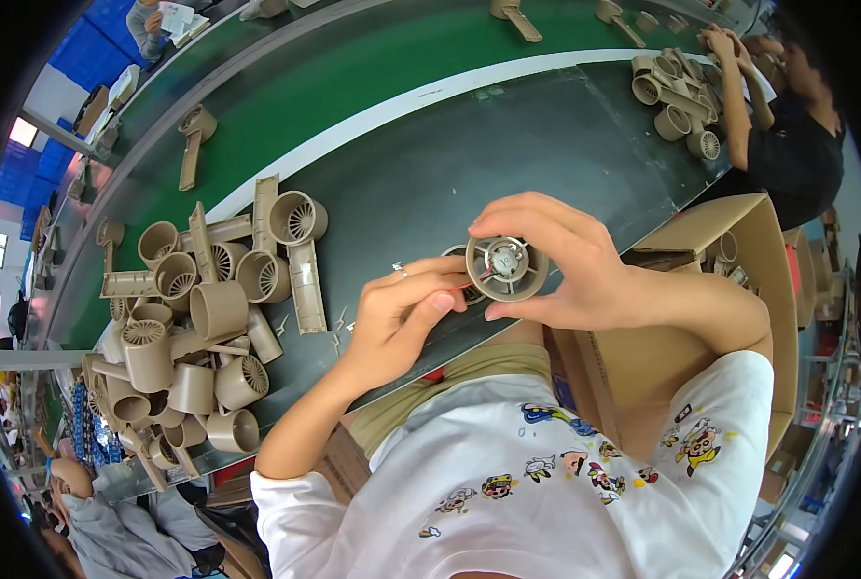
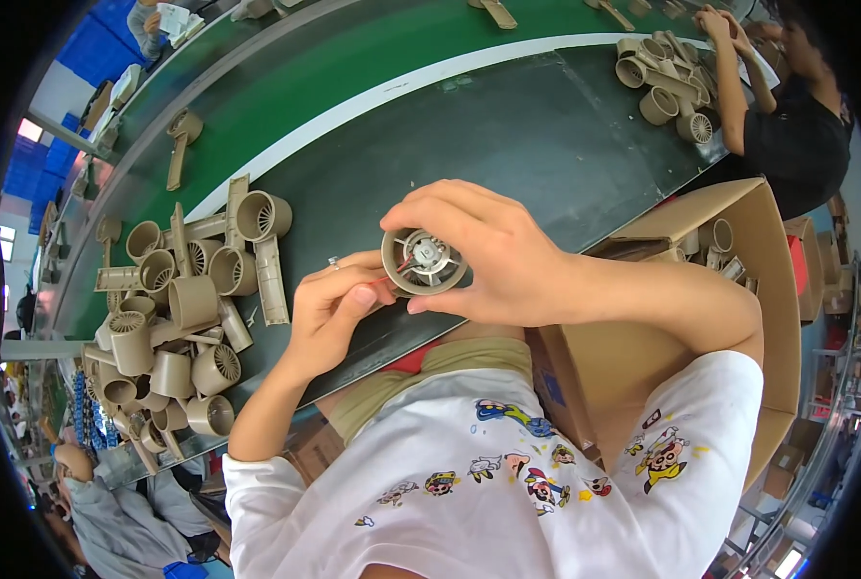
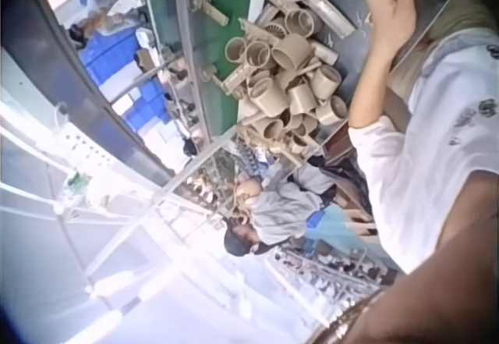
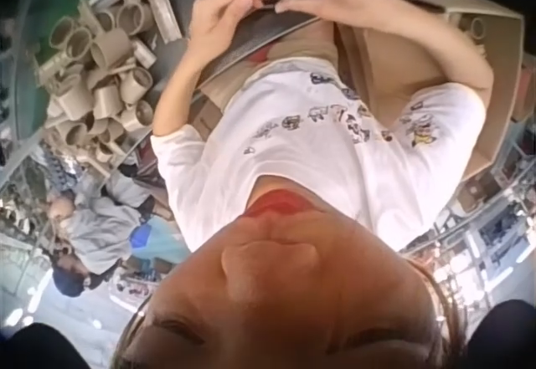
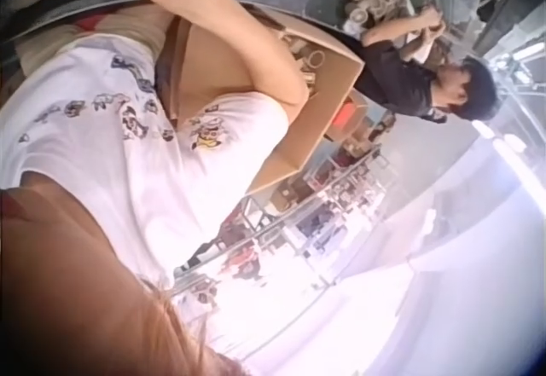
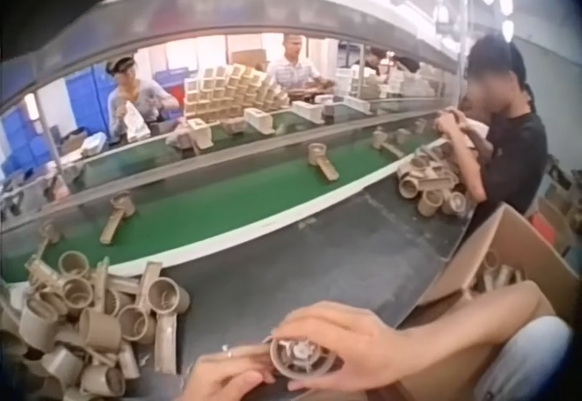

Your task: The person assembles small portable hand fans by hand, joining fan motors, plastic casings, fan blades, and wires on a factory production line.

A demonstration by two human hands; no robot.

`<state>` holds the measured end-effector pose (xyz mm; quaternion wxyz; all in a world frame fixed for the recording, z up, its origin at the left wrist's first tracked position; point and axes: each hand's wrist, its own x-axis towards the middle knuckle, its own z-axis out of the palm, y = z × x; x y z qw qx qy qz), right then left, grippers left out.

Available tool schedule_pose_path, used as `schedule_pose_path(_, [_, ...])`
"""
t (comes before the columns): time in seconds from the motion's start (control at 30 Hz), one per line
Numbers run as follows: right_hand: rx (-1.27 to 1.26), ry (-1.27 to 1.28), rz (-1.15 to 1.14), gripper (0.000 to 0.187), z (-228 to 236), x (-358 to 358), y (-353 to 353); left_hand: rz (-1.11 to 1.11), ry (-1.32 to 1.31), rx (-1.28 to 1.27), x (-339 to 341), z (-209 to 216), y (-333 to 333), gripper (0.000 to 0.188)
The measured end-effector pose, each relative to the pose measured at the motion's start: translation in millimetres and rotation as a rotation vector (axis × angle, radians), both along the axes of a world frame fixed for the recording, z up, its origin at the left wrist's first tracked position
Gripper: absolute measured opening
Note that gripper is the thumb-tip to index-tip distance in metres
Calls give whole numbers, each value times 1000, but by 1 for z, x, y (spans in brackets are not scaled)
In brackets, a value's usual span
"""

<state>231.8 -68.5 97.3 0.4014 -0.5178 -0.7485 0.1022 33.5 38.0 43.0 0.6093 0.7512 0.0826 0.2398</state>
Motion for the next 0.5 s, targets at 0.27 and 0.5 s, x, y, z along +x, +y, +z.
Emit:
schedule_pose_path(0.27, [3,-31,59,49,-4,2,-4,-152,-178,-423,-5,-19,1,40])
schedule_pose_path(0.5, [-80,114,148,40,-13,8,4,-210,-242,-542,-9,-31,4,38])
